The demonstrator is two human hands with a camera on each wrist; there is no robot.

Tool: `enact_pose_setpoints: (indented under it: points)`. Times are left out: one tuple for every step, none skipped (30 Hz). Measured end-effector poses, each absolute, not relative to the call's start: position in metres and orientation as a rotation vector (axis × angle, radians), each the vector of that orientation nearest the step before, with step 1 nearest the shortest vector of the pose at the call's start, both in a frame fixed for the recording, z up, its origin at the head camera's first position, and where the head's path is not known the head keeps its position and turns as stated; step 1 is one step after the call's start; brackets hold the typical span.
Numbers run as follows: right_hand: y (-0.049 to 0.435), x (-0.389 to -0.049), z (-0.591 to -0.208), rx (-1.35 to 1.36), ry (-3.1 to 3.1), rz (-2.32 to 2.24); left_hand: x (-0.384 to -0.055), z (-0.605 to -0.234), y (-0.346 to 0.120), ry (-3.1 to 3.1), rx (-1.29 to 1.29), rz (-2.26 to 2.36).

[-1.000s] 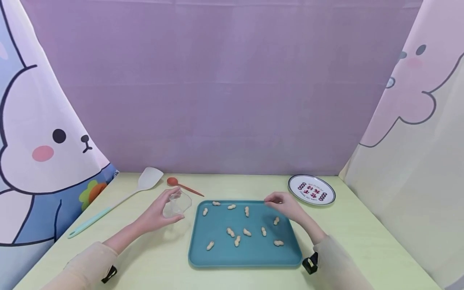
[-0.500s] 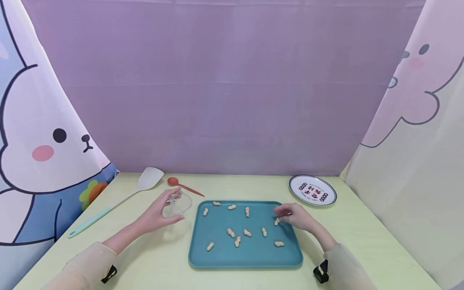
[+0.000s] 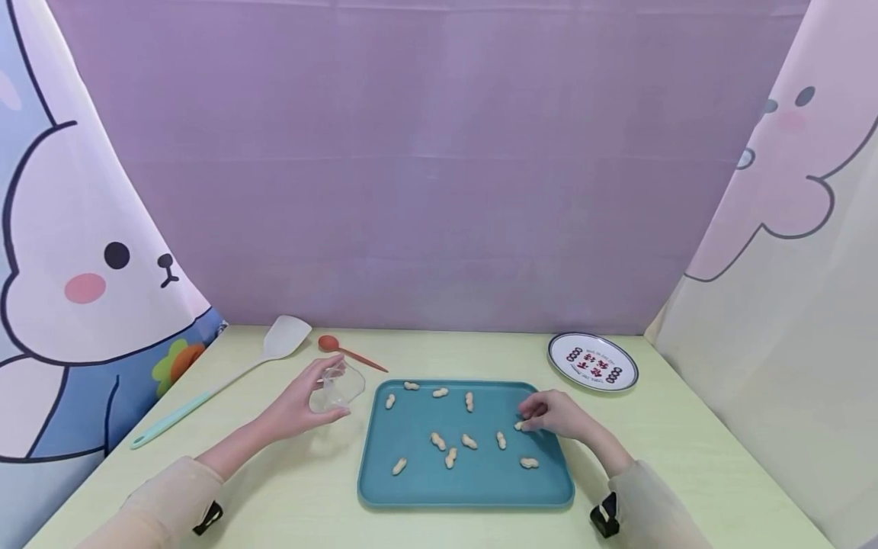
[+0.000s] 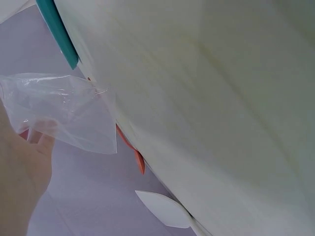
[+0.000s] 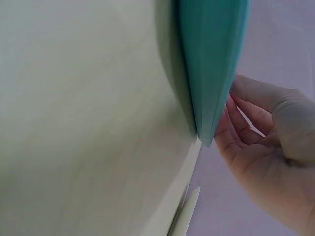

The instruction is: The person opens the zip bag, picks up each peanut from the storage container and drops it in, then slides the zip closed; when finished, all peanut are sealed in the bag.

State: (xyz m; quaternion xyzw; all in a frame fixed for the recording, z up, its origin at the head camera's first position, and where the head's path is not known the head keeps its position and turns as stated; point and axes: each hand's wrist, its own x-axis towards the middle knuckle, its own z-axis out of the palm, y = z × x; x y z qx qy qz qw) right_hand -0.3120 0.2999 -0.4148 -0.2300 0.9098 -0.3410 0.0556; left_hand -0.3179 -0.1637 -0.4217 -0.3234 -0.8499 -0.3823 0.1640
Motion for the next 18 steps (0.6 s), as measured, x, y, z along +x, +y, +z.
enact_pose_setpoints:
  points:
    - [0.2997, -0.3121, -0.415, -0.696, 2.761, -1.03, -0.318, -0.4218, -0.1637, -2.425, -0.923, -1.088]
    - [0.2997, -0.3121, -0.4152, -0.69, 2.766, -1.024, -0.318, -0.4218, -0.1637, -2.426, -0.924, -1.087]
    - [0.2996, -0.3121, -0.4152, -0.694, 2.769, -1.018, -0.3179, -0.4217, -0.1637, -2.428, -0.924, -1.085]
    - [0.2997, -0.3123, -0.4153, -0.694, 2.775, -1.009, -0.3179, -0.4217, -0.1637, -2.429, -0.925, -1.084]
    - [0.3, -0.3125, -0.4154, -0.703, 2.781, -0.998, -0.3178, -0.4217, -0.1637, -2.431, -0.925, -1.083]
    - [0.3001, -0.3125, -0.4154, -0.706, 2.783, -0.994, -0.3176, -0.4215, -0.1636, -2.43, -0.926, -1.085]
    - [0.3003, -0.3125, -0.4153, -0.713, 2.787, -0.988, -0.3174, -0.4214, -0.1635, -2.43, -0.927, -1.085]
    - [0.3006, -0.3125, -0.4153, -0.718, 2.79, -0.983, -0.3172, -0.4213, -0.1634, -2.429, -0.927, -1.084]
    - [0.3008, -0.3126, -0.4155, -0.724, 2.791, -0.981, -0.317, -0.4211, -0.1633, -2.431, -0.927, -1.081]
    - [0.3011, -0.3127, -0.4156, -0.727, 2.789, -0.98, -0.3169, -0.4211, -0.1633, -2.432, -0.928, -1.08]
    - [0.3013, -0.3127, -0.4156, -0.733, 2.787, -0.979, -0.3168, -0.4211, -0.1632, -2.433, -0.928, -1.078]
    - [0.3013, -0.3126, -0.4156, -0.724, 2.789, -0.977, -0.3167, -0.421, -0.1632, -2.432, -0.93, -1.078]
    - [0.3012, -0.3125, -0.4155, -0.72, 2.793, -0.97, -0.3166, -0.421, -0.1631, -2.432, -0.932, -1.076]
    - [0.3008, -0.3124, -0.4154, -0.718, 2.795, -0.966, -0.3165, -0.421, -0.1631, -2.433, -0.933, -1.077]
    - [0.3005, -0.3124, -0.4152, -0.716, 2.796, -0.965, -0.3166, -0.4211, -0.1631, -2.433, -0.934, -1.077]
    - [0.3001, -0.3124, -0.4151, -0.716, 2.798, -0.961, -0.3167, -0.4211, -0.163, -2.433, -0.935, -1.077]
    - [0.2996, -0.3122, -0.4147, -0.715, 2.8, -0.957, -0.3169, -0.4212, -0.1629, -2.433, -0.937, -1.076]
    - [0.2991, -0.3122, -0.4142, -0.712, 2.8, -0.956, -0.317, -0.4212, -0.1628, -2.434, -0.939, -1.075]
